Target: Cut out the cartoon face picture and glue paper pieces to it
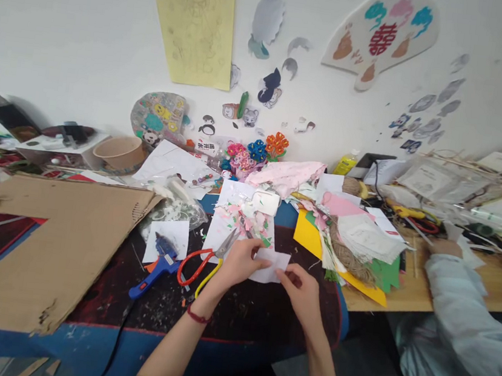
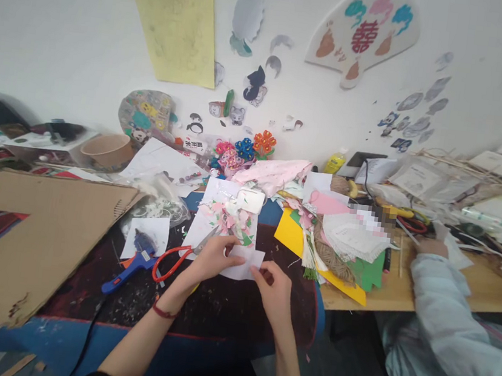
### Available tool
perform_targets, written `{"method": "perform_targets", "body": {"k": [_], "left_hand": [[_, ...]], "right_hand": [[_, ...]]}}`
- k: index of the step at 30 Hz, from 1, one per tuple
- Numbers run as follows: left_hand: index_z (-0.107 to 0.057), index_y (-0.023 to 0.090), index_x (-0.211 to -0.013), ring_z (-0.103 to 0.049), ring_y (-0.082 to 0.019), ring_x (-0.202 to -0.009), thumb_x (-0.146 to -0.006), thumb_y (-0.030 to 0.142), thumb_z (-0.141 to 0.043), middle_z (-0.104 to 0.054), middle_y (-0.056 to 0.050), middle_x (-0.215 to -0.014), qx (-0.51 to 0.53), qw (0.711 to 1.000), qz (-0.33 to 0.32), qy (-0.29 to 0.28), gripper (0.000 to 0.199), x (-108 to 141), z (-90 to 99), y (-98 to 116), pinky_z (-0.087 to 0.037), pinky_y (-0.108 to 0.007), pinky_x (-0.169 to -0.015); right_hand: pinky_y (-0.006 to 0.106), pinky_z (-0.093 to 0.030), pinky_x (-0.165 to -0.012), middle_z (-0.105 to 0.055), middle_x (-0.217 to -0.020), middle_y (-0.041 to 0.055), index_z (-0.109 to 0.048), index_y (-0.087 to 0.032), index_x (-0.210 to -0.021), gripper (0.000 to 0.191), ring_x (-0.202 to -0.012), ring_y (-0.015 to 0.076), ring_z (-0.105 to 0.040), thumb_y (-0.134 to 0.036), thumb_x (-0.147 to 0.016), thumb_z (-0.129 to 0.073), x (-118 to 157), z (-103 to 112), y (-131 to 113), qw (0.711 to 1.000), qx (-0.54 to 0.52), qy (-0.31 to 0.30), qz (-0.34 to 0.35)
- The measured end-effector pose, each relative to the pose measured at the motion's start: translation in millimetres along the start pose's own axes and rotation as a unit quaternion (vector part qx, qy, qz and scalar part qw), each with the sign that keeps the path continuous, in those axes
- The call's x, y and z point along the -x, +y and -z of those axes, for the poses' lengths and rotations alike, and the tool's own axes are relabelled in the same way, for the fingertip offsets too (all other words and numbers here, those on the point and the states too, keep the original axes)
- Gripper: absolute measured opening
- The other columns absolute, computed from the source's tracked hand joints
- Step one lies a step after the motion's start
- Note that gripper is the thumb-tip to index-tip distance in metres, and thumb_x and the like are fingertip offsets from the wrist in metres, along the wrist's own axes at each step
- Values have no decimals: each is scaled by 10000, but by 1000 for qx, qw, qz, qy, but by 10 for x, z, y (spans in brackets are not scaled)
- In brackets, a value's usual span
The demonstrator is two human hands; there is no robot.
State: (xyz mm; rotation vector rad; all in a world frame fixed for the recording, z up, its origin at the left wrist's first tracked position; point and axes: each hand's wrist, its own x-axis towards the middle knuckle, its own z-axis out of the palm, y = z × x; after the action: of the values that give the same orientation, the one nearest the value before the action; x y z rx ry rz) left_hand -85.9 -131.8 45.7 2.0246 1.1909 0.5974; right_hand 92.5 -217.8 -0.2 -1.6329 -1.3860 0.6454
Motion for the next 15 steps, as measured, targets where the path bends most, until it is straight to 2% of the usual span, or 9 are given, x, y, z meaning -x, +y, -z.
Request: {"method": "perform_targets", "body": {"k": [3, 5, 7, 9, 12, 15], "left_hand": [[-694, 150, -858, -525, -131, -698, -861, 415, -672, -618, 1, -745, 76, 996, -41, 35, 266, -57, 420, 141, -394, -244, -655], [-677, 142, -765, -511, -122, -669, -883, 448, -636, -611, -3, -709, 186, 979, -75, 36, 330, -118, 717, 244, -386, -243, -632], [-672, 137, -720, -519, -119, -635, -841, 461, -687, -613, -5, -673, 277, 955, -85, 61, 346, -205, 988, 348, -392, -241, -609], [-696, 135, -737, -558, -128, -636, -767, 445, -767, -649, -16, -686, 334, 932, -84, 111, 320, -319, 1213, 446, -425, -244, -610], [-736, 135, -785, -625, -148, -686, -692, 389, -836, -717, -46, -765, 396, 897, -93, 172, 289, -521, 1444, 560, -483, -257, -651], [-753, 136, -778, -644, -148, -690, -650, 353, -865, -737, -55, -776, 428, 876, -104, 198, 275, -729, 1550, 619, -501, -252, -654]], "right_hand": [[273, -367, -579, -557, -653, -7, -645, -178, -724, 358, -604, 145, -476, -512, -850, -678, -334, 123, -377, 994, -97, -8, 40], [267, -364, -583, -574, -692, -4, -664, -177, -759, 307, -621, 137, -473, -467, -853, -696, -609, 181, -698, 988, -137, -12, 69], [259, -360, -587, -561, -689, -8, -656, -179, -733, 277, -634, 129, -467, -426, -842, -720, -890, 211, -1024, 979, -168, -11, 119], [252, -366, -595, -551, -685, -11, -647, -180, -710, 263, -644, 125, -472, -396, -827, -739, -1152, 223, -1308, 968, -189, -13, 164], [241, -359, -557, -552, -667, -14, -652, -176, -705, 255, -610, 112, -470, -385, -795, -767, -1489, 231, -1577, 964, -198, -25, 178], [235, -370, -524, -579, -604, -10, -679, -168, -713, 269, -554, 109, -490, -405, -767, -792, -1754, 236, -1639, 965, -205, -40, 157]]}}
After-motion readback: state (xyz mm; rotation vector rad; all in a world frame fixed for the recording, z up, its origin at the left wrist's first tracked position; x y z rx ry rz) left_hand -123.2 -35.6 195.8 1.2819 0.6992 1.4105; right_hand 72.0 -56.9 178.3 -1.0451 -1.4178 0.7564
